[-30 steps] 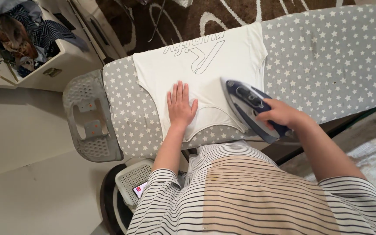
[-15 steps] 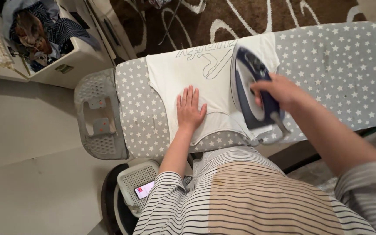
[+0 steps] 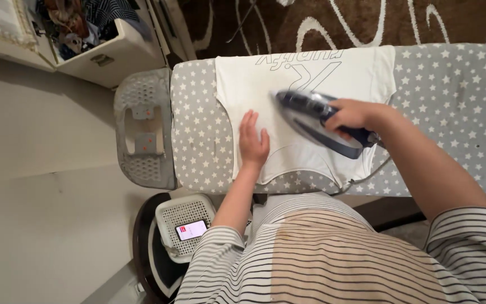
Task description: The recorder irons a white garment on an ironing board and then folds it onto a bed.
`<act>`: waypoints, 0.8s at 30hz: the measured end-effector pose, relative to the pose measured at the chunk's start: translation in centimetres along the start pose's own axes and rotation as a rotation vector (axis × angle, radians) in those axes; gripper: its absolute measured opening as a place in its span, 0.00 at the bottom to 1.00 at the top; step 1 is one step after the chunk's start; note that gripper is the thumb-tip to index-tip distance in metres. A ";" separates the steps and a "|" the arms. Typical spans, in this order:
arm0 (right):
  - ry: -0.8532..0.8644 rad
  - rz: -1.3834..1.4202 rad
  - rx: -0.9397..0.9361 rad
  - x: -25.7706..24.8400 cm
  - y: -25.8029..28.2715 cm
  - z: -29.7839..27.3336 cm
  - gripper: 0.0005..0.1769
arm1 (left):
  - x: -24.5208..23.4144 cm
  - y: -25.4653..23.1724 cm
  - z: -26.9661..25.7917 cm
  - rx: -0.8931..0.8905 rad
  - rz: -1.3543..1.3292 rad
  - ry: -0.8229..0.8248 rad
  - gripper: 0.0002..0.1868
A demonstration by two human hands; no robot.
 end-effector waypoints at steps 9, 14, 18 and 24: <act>0.184 -0.525 -0.139 3.8 3.2 -3.0 0.11 | -8.6 2.2 -2.2 -0.453 0.441 0.075 0.36; -0.210 -0.077 -0.197 2.1 1.7 -2.1 0.12 | -8.6 4.0 -5.5 -0.556 0.516 0.254 0.28; -0.576 0.104 -0.296 0.5 2.1 -2.1 0.15 | -8.4 4.8 -6.7 -0.559 0.503 0.301 0.22; -0.432 0.196 -0.140 0.7 3.2 -0.9 0.13 | -9.3 7.5 -9.4 -0.575 0.125 0.143 0.16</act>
Point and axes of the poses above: each hand's wrist, its own z-axis towards the middle knuckle, its own x-axis out of the palm, y = z × x, the point moved 8 cm from there along z, towards the middle knuckle, and after that the axes turned 9 degrees about -y, right-handed, at the moved point
